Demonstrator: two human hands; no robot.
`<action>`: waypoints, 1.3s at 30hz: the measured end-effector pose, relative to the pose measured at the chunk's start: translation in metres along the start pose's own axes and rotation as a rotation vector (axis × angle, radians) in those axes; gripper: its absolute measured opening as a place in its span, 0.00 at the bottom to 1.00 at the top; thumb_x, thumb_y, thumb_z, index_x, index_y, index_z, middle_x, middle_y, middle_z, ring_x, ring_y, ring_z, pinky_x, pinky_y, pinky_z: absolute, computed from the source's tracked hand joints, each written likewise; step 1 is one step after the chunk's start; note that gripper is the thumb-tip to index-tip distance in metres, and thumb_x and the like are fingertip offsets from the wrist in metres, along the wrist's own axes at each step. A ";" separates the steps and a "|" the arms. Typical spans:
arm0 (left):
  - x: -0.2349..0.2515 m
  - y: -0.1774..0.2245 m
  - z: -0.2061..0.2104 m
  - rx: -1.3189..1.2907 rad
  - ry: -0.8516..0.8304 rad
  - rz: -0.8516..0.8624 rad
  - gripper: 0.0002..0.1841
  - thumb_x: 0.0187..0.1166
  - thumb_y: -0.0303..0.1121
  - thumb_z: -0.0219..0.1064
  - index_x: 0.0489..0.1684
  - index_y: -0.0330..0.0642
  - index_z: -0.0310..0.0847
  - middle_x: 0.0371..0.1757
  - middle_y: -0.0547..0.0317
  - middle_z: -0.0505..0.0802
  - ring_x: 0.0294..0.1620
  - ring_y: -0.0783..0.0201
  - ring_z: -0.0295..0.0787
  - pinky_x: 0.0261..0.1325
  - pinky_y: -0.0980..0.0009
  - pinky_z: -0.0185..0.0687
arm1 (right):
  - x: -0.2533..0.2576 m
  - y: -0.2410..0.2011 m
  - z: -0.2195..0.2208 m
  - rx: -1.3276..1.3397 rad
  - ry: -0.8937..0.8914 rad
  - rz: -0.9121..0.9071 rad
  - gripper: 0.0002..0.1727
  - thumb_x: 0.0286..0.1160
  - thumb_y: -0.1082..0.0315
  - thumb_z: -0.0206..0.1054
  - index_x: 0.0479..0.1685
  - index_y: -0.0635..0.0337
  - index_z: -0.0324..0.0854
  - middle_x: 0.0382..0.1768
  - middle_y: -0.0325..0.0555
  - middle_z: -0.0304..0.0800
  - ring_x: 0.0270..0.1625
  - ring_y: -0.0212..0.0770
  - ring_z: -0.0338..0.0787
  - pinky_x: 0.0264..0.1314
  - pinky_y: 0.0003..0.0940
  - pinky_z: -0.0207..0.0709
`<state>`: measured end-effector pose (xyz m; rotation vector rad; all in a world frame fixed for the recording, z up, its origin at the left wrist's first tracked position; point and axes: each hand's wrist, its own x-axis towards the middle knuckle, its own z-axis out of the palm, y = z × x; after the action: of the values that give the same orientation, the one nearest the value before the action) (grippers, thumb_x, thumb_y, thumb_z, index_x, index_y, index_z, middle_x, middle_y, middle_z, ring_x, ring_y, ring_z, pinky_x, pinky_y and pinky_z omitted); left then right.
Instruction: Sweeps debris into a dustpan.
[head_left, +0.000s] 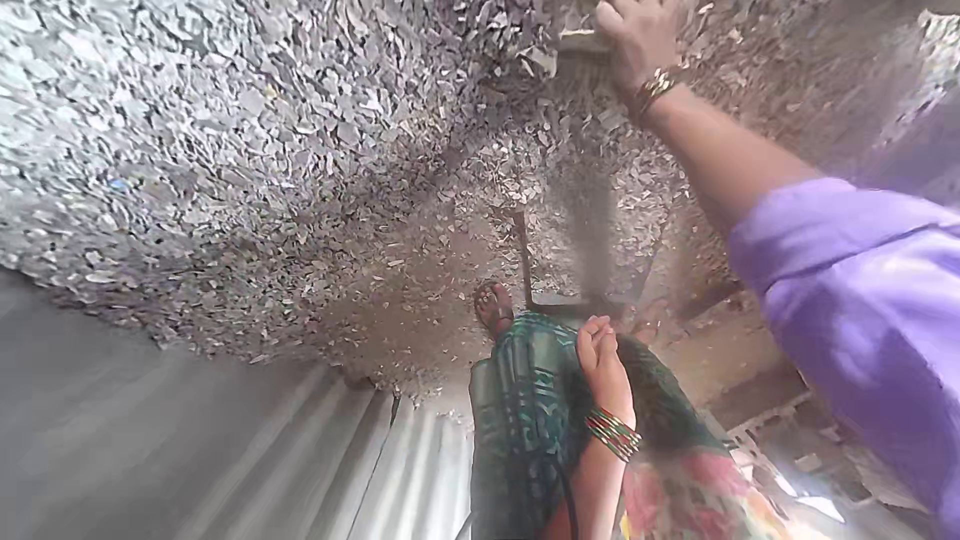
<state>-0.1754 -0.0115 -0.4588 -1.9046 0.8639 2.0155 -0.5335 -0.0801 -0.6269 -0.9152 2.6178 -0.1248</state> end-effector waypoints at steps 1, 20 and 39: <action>0.001 -0.002 0.001 0.007 0.008 0.008 0.18 0.89 0.25 0.50 0.72 0.23 0.72 0.76 0.34 0.77 0.73 0.51 0.77 0.74 0.56 0.73 | -0.018 0.006 0.011 0.003 -0.058 0.051 0.21 0.80 0.79 0.56 0.70 0.60 0.79 0.64 0.69 0.87 0.72 0.75 0.81 0.76 0.76 0.60; 0.003 -0.031 0.020 0.160 -0.007 0.034 0.17 0.88 0.26 0.51 0.67 0.24 0.76 0.77 0.35 0.77 0.72 0.50 0.77 0.73 0.56 0.75 | -0.057 0.125 -0.065 -0.098 0.436 0.133 0.16 0.85 0.74 0.53 0.61 0.65 0.84 0.62 0.67 0.90 0.68 0.72 0.85 0.65 0.70 0.73; 0.005 -0.045 0.027 0.230 0.026 0.012 0.16 0.89 0.24 0.51 0.65 0.25 0.77 0.75 0.37 0.78 0.71 0.53 0.77 0.71 0.59 0.75 | -0.258 0.039 0.044 0.459 0.166 0.530 0.18 0.66 0.79 0.66 0.56 0.72 0.87 0.57 0.69 0.91 0.63 0.68 0.89 0.66 0.66 0.78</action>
<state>-0.1734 0.0379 -0.4758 -1.8052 1.0653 1.8124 -0.3535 0.1119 -0.5958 -0.0530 2.7049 -0.6468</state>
